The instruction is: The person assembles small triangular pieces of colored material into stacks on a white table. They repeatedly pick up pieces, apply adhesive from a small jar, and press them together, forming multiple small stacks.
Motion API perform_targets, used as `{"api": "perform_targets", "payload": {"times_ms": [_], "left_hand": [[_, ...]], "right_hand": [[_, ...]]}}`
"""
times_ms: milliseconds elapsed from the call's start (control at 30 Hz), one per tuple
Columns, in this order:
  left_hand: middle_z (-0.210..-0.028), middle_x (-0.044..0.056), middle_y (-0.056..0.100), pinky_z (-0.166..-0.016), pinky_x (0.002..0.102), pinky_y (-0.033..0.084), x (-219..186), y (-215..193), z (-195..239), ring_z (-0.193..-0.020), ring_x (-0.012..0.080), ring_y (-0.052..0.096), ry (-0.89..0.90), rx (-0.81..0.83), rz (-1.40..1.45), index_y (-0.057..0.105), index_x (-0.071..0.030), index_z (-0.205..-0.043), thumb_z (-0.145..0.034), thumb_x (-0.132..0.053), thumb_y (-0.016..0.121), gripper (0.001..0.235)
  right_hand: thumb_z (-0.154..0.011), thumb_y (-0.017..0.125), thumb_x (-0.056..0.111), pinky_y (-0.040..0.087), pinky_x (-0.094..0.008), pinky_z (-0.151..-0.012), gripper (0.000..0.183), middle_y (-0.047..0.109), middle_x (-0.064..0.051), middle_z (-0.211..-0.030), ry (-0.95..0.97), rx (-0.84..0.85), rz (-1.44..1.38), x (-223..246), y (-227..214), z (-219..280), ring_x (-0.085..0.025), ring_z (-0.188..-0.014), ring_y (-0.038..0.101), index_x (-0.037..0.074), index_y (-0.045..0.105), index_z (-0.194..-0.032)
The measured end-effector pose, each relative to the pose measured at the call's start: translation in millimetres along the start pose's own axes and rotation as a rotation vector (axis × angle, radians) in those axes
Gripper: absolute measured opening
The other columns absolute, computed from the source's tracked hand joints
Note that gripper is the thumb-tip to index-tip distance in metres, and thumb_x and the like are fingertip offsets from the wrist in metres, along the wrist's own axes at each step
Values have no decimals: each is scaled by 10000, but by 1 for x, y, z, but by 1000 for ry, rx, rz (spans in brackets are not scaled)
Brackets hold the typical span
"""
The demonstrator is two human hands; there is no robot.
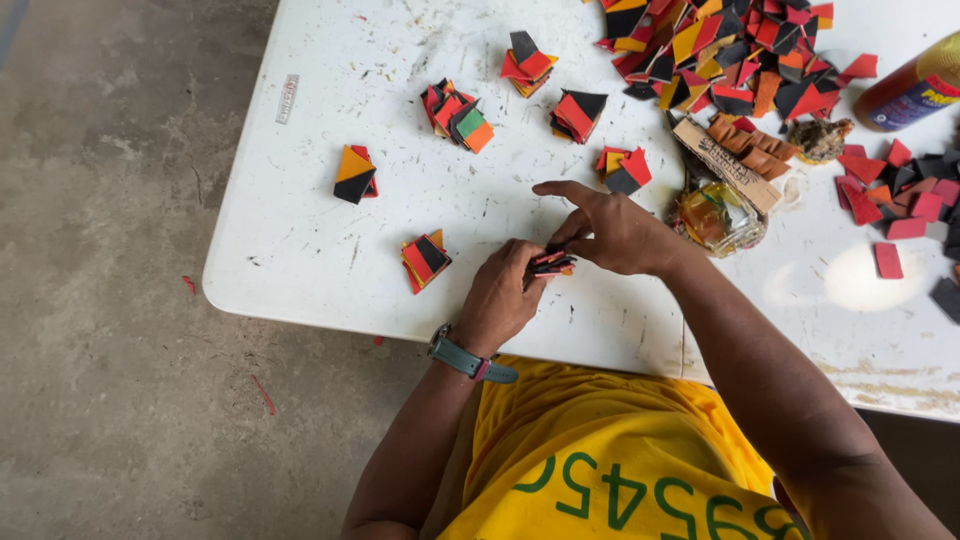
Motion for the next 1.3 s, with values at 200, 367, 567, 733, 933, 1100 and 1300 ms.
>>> {"api": "perform_targets", "payload": {"times_ms": [200,367,567,733,933,1100,1300], "left_hand": [[-1063,156,670,-858,489,517,-2,-1,4,-1013,388,633,41,-28,-37,580,-52,-1138,-905,-120,736,289],[-1049,167,627,-906,490,500,-11,-5,2,-1011,388,615,145,-48,-80,543,-49,-1161,-878,-99,724,340],[-1064,122,634,-952,465,520,-8,-8,3,-1021,353,638,101,-28,-41,546,-78,-1163,-938,-103,722,286],[-1079,132,641,-905,451,546,-10,-14,-3,-1019,359,648,70,-57,-48,559,-74,-1177,-876,-83,720,342],[-1066,111,659,-765,430,572,-4,-5,2,-931,337,681,18,47,-15,583,-74,-1178,-881,-82,722,328],[-1041,116,657,-756,427,578,-14,6,24,-915,328,693,116,142,-7,592,-84,-1152,-891,-100,728,295],[-1008,115,693,-771,448,571,-26,-1,30,-922,334,698,166,50,0,619,-67,-1099,-888,-109,753,254]], "right_hand": [[-858,714,31,544,-421,-1038,858,577,-140,-1493,-205,-196,10,32,-38,-84,-317,-1276,631,149,273,-1585],[-925,721,214,289,-535,-1221,844,311,-188,-1637,-373,-198,341,62,-11,-164,-419,-1493,305,156,238,-1616],[-991,645,330,261,-658,-1107,695,316,-153,-1630,-208,-261,471,44,31,-224,-470,-1459,260,194,300,-1579],[-1016,589,157,406,-538,-1106,502,573,-87,-1456,-279,-383,534,27,37,-246,-351,-1353,485,134,494,-1508],[-979,578,61,452,-434,-1064,475,655,-78,-1326,-311,-505,554,26,45,-186,-298,-1234,560,83,578,-1454],[-1003,585,113,438,-456,-1083,476,654,-77,-1364,-233,-479,501,24,51,-100,-309,-1266,554,116,550,-1478],[-891,682,381,281,-542,-1124,766,641,-137,-1301,23,-124,193,18,36,-100,-308,-1396,460,210,380,-1574]]}}
Point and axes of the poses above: each hand's wrist, its own z-axis away from the middle knuckle, its own y-axis out of the palm, x = y × z, the point moved 9 cm from there along -z, towards the middle knuckle
